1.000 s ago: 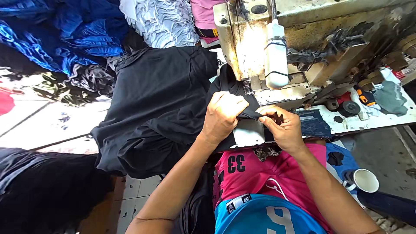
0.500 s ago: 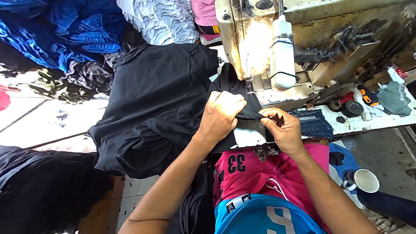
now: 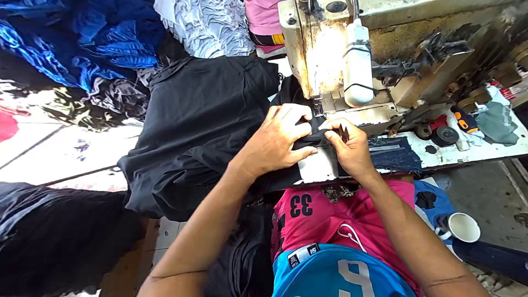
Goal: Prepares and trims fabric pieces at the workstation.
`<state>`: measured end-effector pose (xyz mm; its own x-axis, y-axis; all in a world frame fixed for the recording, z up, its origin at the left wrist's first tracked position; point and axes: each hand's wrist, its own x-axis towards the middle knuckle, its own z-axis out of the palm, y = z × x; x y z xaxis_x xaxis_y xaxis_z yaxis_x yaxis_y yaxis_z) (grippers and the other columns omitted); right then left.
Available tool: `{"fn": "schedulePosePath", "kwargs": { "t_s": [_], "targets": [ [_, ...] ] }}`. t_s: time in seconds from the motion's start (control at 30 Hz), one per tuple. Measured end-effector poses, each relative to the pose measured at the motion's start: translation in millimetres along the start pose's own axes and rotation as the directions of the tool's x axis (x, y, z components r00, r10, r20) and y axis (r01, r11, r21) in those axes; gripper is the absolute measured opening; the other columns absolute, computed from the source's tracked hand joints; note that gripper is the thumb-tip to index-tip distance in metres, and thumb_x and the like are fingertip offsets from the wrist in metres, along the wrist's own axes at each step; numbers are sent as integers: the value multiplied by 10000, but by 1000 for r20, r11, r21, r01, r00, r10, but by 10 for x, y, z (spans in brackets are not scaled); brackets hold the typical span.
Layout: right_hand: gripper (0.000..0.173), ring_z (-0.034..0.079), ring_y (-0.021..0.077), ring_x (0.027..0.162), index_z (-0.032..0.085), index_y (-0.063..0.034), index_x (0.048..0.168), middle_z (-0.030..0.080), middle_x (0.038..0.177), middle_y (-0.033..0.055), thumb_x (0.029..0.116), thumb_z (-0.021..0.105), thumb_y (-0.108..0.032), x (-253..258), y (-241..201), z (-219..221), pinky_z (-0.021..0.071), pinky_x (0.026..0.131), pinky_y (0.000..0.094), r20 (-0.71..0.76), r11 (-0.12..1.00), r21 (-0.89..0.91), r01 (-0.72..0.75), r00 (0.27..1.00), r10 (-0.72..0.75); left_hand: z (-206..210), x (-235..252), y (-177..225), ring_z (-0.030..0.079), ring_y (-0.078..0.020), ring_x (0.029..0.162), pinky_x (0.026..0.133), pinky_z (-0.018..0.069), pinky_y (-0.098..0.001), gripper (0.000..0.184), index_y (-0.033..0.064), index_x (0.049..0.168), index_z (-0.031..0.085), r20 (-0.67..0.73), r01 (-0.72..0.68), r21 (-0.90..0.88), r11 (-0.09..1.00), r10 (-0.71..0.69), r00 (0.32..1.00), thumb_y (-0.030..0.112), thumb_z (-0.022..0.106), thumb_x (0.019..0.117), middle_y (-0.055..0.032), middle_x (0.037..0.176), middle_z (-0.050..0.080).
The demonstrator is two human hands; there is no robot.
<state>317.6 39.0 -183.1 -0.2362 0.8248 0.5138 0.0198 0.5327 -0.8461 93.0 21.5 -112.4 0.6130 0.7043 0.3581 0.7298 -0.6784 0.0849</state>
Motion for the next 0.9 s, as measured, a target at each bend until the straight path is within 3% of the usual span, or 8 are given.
{"fn": "schedulePosePath", "kwargs": {
  "t_s": [0.07,0.17,0.37,0.47,0.57,0.67,0.73,0.9],
  "targets": [
    [127,688,119,947,689,-34,1083,709,1121,60,1003,593,-16,6,-14,-29,599,793,285,30,998,-61,13,999,-11,-183,-59,-110,495,-336,1332,1080,375,-601,578,144,895,713,45,54,88,995,-58,997,705,574,916,-115,1338,596],
    [129,674,96,889,688,-53,1102,697,1075,47,1015,592,-49,29,-50,-75,589,766,275,87,988,-154,29,996,-16,-552,-210,-383,478,-465,1317,1020,353,-722,598,97,905,728,44,174,192,966,-186,982,684,613,899,-213,1382,560],
    [133,675,107,979,727,-63,1075,703,1088,39,997,620,-55,66,-273,-285,586,891,306,409,961,-203,186,908,-89,-647,-383,265,590,-298,1270,1120,453,-528,330,84,700,644,-142,-98,-275,956,60,988,319,739,911,-110,1199,696],
    [135,678,110,1000,738,-51,1068,704,1108,37,985,632,-40,-200,-393,-365,606,877,301,501,983,-76,168,859,-109,-256,-436,578,696,-170,978,846,602,-353,300,80,701,625,-170,-174,-458,872,106,980,215,724,951,-67,1007,719],
    [177,691,96,968,743,-77,1106,704,1142,31,1032,585,-104,-526,-357,-382,619,810,293,454,982,-124,144,888,-73,197,-460,718,662,-129,782,675,559,-289,284,53,784,650,-298,-170,-432,886,38,954,262,769,935,-56,841,681],
    [177,697,103,989,751,-52,1104,717,1144,55,1027,599,-101,-697,-318,-358,612,858,284,328,982,-147,122,942,-68,575,-429,766,589,-211,943,860,471,-391,439,141,1170,718,-398,16,-89,996,-51,916,457,794,875,-75,1036,637],
    [151,700,110,1016,751,-26,1086,720,1136,72,1012,634,-86,-748,-336,-333,611,883,274,266,984,-137,112,961,-72,772,-413,654,548,-325,1197,1081,383,-528,477,208,1379,642,-404,98,80,992,-57,913,260,713,910,-141,1327,589],
    [147,701,108,961,751,-2,1072,728,1113,85,1001,655,-86,-802,-362,-351,610,835,251,182,995,-83,46,983,-31,626,-451,421,620,-341,1170,1118,343,-616,147,104,980,758,-351,105,146,984,-47,935,63,624,935,-109,1278,691]
  ]
}}
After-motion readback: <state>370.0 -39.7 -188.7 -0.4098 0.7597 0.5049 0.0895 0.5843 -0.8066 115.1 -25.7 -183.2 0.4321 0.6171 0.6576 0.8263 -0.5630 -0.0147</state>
